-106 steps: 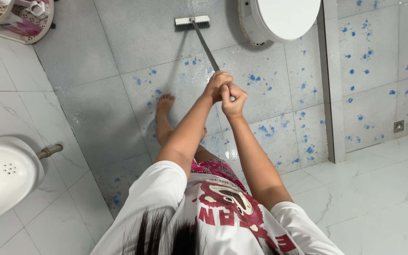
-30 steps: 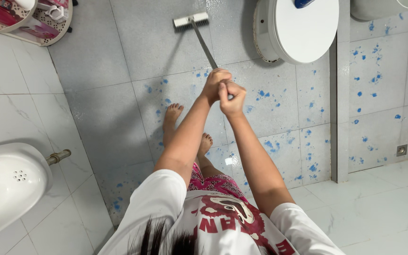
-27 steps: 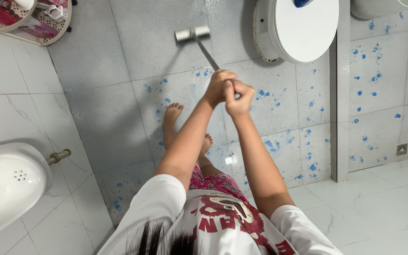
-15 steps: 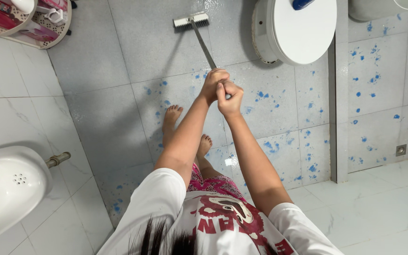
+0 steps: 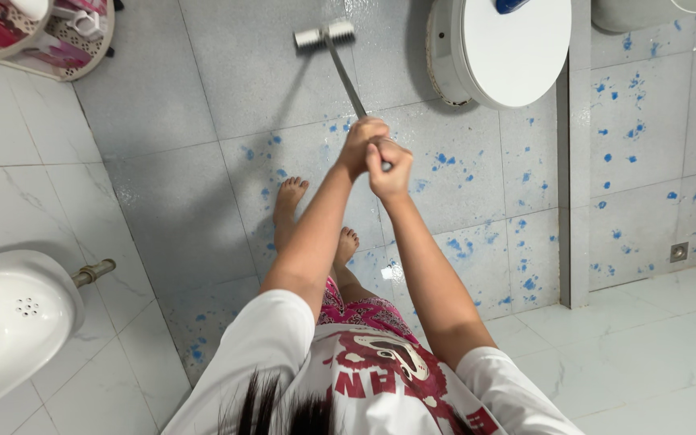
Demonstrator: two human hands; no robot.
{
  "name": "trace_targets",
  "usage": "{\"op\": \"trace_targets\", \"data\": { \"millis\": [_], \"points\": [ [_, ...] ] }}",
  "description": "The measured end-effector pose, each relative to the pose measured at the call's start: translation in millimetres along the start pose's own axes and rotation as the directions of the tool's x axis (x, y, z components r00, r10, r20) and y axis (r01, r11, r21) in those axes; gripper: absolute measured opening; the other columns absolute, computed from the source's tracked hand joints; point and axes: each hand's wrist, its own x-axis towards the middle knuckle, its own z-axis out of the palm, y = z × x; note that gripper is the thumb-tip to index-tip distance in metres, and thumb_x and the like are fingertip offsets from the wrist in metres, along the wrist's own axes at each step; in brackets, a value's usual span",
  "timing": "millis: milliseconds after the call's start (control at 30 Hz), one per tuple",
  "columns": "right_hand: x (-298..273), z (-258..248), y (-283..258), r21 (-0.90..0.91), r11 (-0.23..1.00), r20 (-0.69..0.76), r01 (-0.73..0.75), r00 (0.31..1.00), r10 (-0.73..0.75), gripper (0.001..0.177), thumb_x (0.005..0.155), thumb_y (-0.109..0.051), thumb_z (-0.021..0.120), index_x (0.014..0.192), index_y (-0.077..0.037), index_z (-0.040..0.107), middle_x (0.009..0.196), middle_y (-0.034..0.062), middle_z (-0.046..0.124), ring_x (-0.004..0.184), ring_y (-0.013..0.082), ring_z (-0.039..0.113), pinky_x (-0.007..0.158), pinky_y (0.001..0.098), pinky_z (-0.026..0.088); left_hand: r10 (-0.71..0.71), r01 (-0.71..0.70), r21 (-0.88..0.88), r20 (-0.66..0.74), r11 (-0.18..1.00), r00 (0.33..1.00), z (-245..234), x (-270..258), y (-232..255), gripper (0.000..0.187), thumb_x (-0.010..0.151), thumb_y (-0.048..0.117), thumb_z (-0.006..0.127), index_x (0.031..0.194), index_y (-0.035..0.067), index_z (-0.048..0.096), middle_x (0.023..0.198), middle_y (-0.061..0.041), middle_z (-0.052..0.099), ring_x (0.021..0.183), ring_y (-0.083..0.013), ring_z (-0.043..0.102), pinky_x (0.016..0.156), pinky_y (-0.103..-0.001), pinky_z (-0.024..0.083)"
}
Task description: The person sweeps a tiled bathroom floor using a long-handled brush, moving back and forth to gather blue speckled debris. The person navigates around a toilet, urinal, and a small storage rack while sweeping the floor area.
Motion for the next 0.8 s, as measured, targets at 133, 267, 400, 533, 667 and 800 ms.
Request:
{"op": "trace_targets", "data": {
  "millis": [133,267,400,533,667,800],
  "points": [
    [5,2,0,-0.04,0.999,0.005,-0.023,1.0,0.024,0.031,0.091,0.006,0.062,0.065,0.003,0.047,0.062,0.0091,0.047,0.059,0.0153,0.045,0.059,0.0307,0.04,-0.081,0.082,-0.022,0.052,0.996,0.995,-2,3,-7,0.026,0.073,0.016,0.065,0.064,0.002,0.045,0.061,-0.013,0.047,0.061,-0.0342,0.053,0.06,-0.042,0.044],
    [8,-16,-25,-0.053,0.99,-0.002,-0.133,0.991,0.133,0.031,0.093,0.004,0.062,0.065,0.003,0.05,0.06,0.0066,0.051,0.056,0.0113,0.044,0.054,0.0291,0.037,-0.011,0.01,0.056,0.012,0.998,1.0,9,4,15,0.034,0.067,0.017,0.067,0.061,0.002,0.038,0.059,-0.016,0.042,0.058,-0.0367,0.05,0.058,-0.043,0.043],
    [11,-17,-28,-0.034,0.99,0.012,-0.14,0.99,0.141,0.03,0.093,0.003,0.062,0.064,0.002,0.051,0.06,0.0061,0.051,0.057,0.0106,0.043,0.054,0.0298,0.036,-0.044,0.045,0.012,-0.028,0.999,0.999,8,6,23,0.03,0.069,0.016,0.066,0.063,0.003,0.04,0.061,-0.015,0.045,0.06,-0.0359,0.052,0.057,-0.042,0.043],
    [9,-9,-1,-0.084,0.991,-0.008,-0.108,0.994,0.108,0.03,0.091,0.003,0.063,0.065,0.003,0.049,0.059,0.0069,0.046,0.057,0.0119,0.042,0.054,0.0304,0.036,-0.128,0.128,-0.033,-0.017,0.991,0.992,5,5,3,0.027,0.068,0.016,0.067,0.063,0.003,0.043,0.063,-0.015,0.049,0.061,-0.0329,0.052,0.057,-0.041,0.043],
    [8,-6,13,-0.05,0.998,0.01,-0.028,1.0,0.028,0.031,0.092,0.002,0.063,0.066,0.003,0.047,0.063,0.0083,0.049,0.06,0.0123,0.046,0.057,0.0317,0.039,-0.129,0.129,-0.012,0.001,0.992,0.992,9,6,-10,0.029,0.068,0.016,0.067,0.063,0.004,0.042,0.062,-0.013,0.049,0.062,-0.0305,0.052,0.061,-0.042,0.044],
    [11,-23,-5,-0.109,0.986,0.008,-0.124,0.992,0.126,0.031,0.092,0.001,0.064,0.064,0.003,0.051,0.059,0.0068,0.05,0.055,0.0109,0.043,0.052,0.0305,0.035,-0.103,0.103,0.008,0.052,0.995,0.993,14,11,6,0.031,0.065,0.014,0.068,0.06,0.002,0.04,0.058,-0.014,0.045,0.058,-0.0321,0.049,0.056,-0.043,0.041]
  ]
}}
